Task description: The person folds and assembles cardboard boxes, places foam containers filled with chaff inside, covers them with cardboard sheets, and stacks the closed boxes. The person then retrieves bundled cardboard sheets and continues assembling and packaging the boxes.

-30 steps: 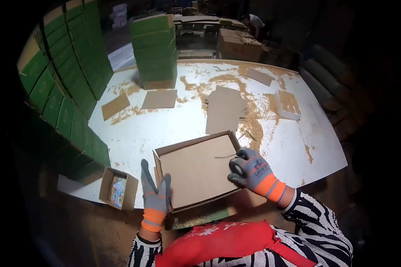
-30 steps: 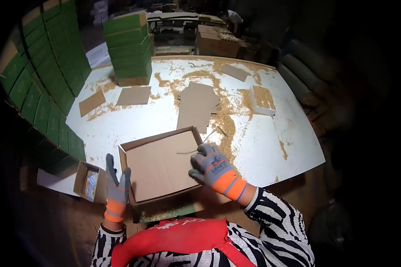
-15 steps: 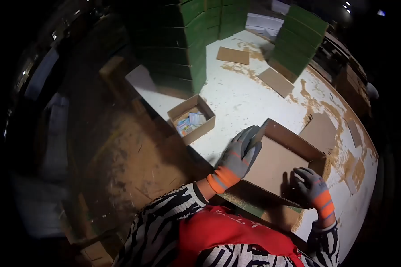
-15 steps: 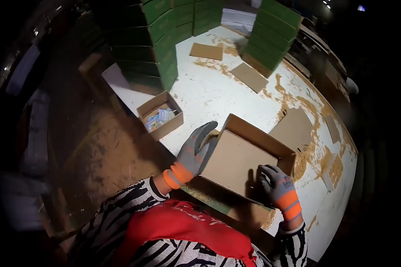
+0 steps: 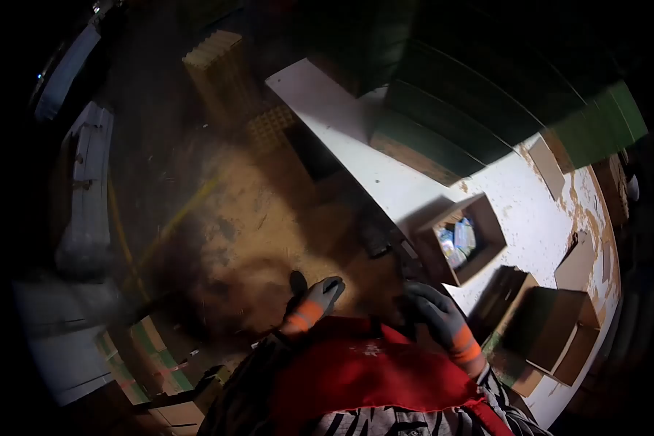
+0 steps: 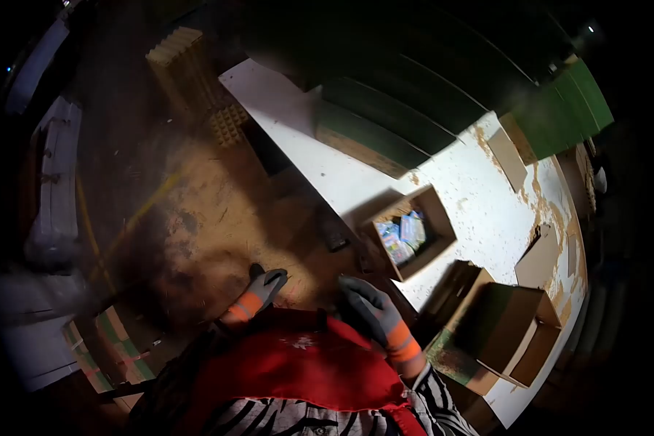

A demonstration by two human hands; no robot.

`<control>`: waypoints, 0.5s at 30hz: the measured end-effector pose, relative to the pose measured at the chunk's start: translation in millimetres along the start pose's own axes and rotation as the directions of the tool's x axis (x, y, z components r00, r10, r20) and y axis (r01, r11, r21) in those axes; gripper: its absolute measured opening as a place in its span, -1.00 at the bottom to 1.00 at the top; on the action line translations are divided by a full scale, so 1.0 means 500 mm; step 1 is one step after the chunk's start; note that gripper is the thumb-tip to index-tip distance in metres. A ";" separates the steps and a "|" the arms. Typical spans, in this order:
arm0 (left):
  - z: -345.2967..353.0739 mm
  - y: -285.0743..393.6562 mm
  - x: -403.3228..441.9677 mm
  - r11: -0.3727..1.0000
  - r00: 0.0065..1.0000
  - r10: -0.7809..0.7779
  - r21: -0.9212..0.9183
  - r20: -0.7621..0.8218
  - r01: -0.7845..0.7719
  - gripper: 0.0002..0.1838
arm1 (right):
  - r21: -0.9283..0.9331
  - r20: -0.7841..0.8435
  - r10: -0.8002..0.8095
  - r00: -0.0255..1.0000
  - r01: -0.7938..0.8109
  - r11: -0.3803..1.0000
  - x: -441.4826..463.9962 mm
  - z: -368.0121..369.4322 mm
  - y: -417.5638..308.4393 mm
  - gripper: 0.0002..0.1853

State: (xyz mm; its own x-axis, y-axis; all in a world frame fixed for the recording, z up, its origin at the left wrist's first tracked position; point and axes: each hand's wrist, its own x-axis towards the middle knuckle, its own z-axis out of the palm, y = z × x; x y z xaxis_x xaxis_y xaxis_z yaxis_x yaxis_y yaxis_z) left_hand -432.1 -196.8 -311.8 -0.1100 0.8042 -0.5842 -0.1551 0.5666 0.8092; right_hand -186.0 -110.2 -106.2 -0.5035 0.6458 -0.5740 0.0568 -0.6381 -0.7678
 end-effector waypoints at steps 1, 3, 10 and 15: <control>-0.070 0.006 -0.001 0.997 0.999 0.000 0.078 -0.053 0.004 -0.68 | -0.078 0.040 0.016 0.999 -0.013 0.997 0.122 0.005 0.064 -0.53; -0.200 -0.009 0.004 0.991 0.987 0.020 0.131 -0.159 0.001 -0.67 | -0.037 0.021 0.113 0.993 -0.112 0.993 0.337 0.041 0.191 -0.52; -0.501 -0.127 -0.005 0.974 0.857 -0.194 -0.200 -0.478 0.109 -0.64 | 0.186 -0.257 0.384 0.887 -0.345 0.920 1.051 0.094 0.401 -0.48; -0.520 -0.248 0.035 0.850 0.801 -0.393 -0.510 -0.452 0.130 -0.58 | 0.023 -0.563 0.322 0.761 -0.376 0.927 1.307 0.140 0.348 -0.54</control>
State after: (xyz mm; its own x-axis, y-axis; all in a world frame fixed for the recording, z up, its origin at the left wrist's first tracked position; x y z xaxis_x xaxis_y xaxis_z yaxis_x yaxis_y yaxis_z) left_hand -670.1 -300.0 -438.5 -0.4709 0.3398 -0.8141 -0.6467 0.4948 0.5806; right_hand -565.2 171.3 -595.1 0.1211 0.5219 -0.8444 0.2223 -0.8433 -0.4894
